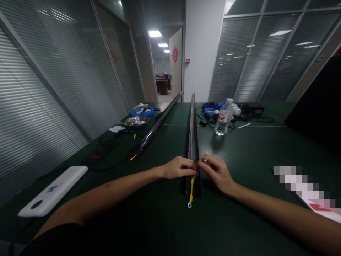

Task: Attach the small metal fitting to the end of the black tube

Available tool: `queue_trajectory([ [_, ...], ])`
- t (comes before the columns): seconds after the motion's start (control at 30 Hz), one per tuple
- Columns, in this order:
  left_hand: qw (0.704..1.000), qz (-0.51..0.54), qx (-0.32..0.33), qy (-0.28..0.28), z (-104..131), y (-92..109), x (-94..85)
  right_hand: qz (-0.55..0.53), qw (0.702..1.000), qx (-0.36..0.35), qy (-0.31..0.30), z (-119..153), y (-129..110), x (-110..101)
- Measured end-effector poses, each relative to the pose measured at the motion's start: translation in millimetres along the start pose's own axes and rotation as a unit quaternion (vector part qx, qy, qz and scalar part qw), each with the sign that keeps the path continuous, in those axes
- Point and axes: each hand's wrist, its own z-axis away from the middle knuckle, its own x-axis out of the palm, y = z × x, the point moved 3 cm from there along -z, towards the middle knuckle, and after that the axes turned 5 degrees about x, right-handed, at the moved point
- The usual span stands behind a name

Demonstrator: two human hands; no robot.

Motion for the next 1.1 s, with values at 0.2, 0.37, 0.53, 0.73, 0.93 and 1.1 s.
queue_trajectory([
  [0.2, 1.000, -0.008, -0.025, 0.010, 1.4, -2.0, 1.4, 0.012, 1.000, -0.015, 0.011, 1.6, 1.4, -1.5],
  [0.37, 0.999, -0.022, -0.033, 0.011, 1.4, -1.4, 1.5, 0.015, 1.000, -0.022, 0.001, 0.4, -0.8, -0.2],
  [0.53, 1.000, -0.013, -0.027, 0.004, 1.3, -1.5, 1.0, 0.009, 1.000, -0.014, 0.000, -0.1, -0.9, 0.0],
  [0.73, 1.000, -0.001, -0.009, 0.000, 1.4, -2.0, 0.6, -0.007, 1.000, 0.004, 0.001, 0.2, 3.1, 0.5],
  [0.93, 1.000, 0.005, 0.003, -0.003, 0.8, -2.3, 0.7, -0.007, 1.000, 0.007, 0.003, 1.2, 4.8, 0.7],
  [1.1, 1.000, -0.011, -0.022, 0.006, 1.4, -1.3, 0.5, 0.002, 1.000, 0.003, 0.016, 1.1, 2.4, -0.5],
])
